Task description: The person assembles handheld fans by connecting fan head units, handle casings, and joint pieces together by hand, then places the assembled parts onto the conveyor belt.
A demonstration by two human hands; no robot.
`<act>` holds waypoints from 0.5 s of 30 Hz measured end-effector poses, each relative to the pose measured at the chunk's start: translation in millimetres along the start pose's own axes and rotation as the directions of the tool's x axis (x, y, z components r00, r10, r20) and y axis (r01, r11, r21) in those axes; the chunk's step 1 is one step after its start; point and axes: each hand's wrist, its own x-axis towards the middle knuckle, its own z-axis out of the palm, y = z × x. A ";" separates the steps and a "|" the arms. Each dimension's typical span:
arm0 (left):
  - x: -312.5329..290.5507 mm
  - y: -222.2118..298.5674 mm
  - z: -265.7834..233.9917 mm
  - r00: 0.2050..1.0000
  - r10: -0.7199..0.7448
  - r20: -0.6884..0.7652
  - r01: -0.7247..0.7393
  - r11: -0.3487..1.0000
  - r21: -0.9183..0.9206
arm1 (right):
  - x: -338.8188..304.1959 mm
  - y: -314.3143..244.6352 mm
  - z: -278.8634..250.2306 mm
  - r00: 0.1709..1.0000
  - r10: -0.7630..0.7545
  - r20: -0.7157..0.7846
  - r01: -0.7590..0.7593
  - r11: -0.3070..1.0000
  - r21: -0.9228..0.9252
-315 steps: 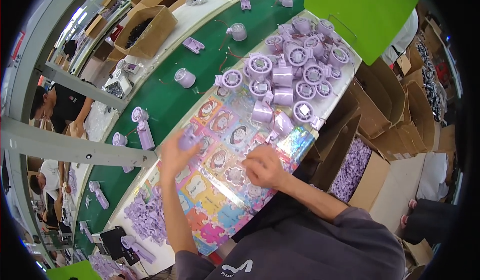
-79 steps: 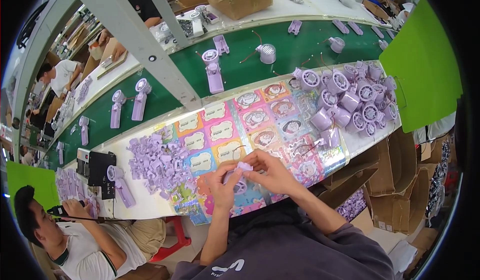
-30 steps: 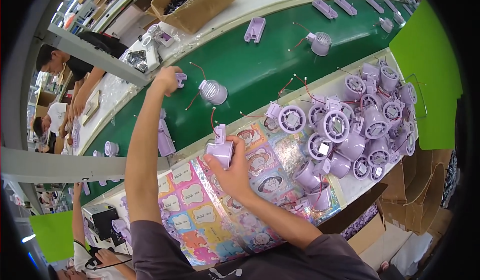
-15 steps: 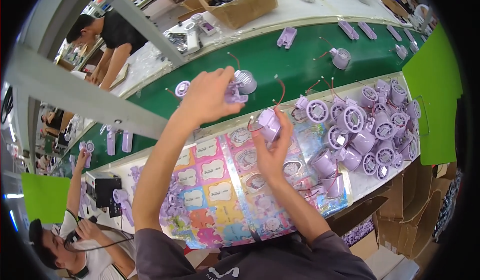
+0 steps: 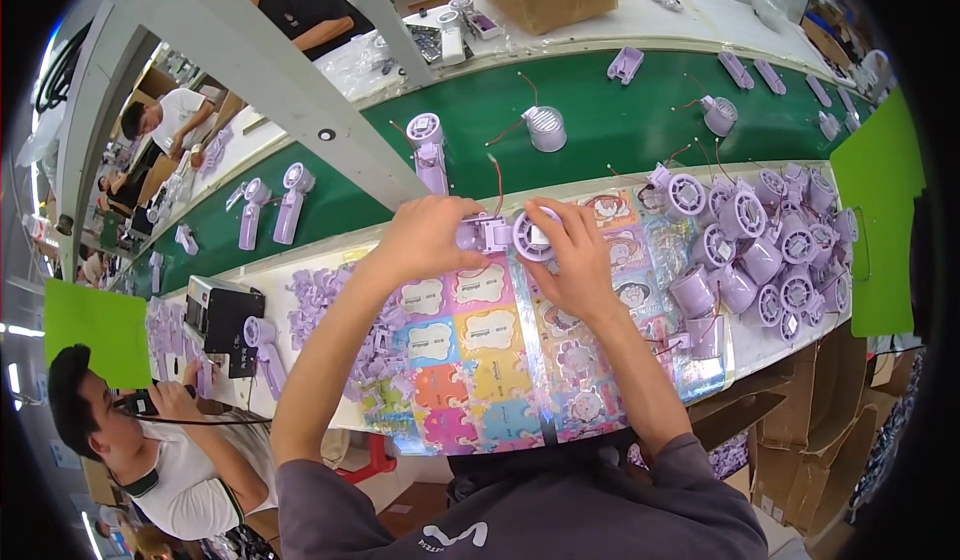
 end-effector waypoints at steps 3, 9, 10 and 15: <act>-1.8 -2.5 8.0 0.999 -0.053 -0.008 0.053 0.999 -0.011 | -1.0 1.5 1.1 1.000 -0.022 0.017 0.022 1.000 -0.012; -2.8 -6.9 12.9 0.998 -0.050 -0.036 0.035 0.944 -0.329 | -3.6 1.3 6.6 0.998 -0.067 -0.019 0.066 0.997 -0.042; -3.0 -3.9 10.9 0.998 -0.065 -0.024 0.054 0.944 -0.326 | -4.4 1.6 6.9 0.998 -0.063 -0.017 0.062 0.997 -0.044; -6.4 -7.6 26.6 0.994 -0.074 -0.081 0.037 0.924 -0.382 | -4.6 2.8 5.6 0.999 -0.039 -0.027 0.038 0.999 -0.024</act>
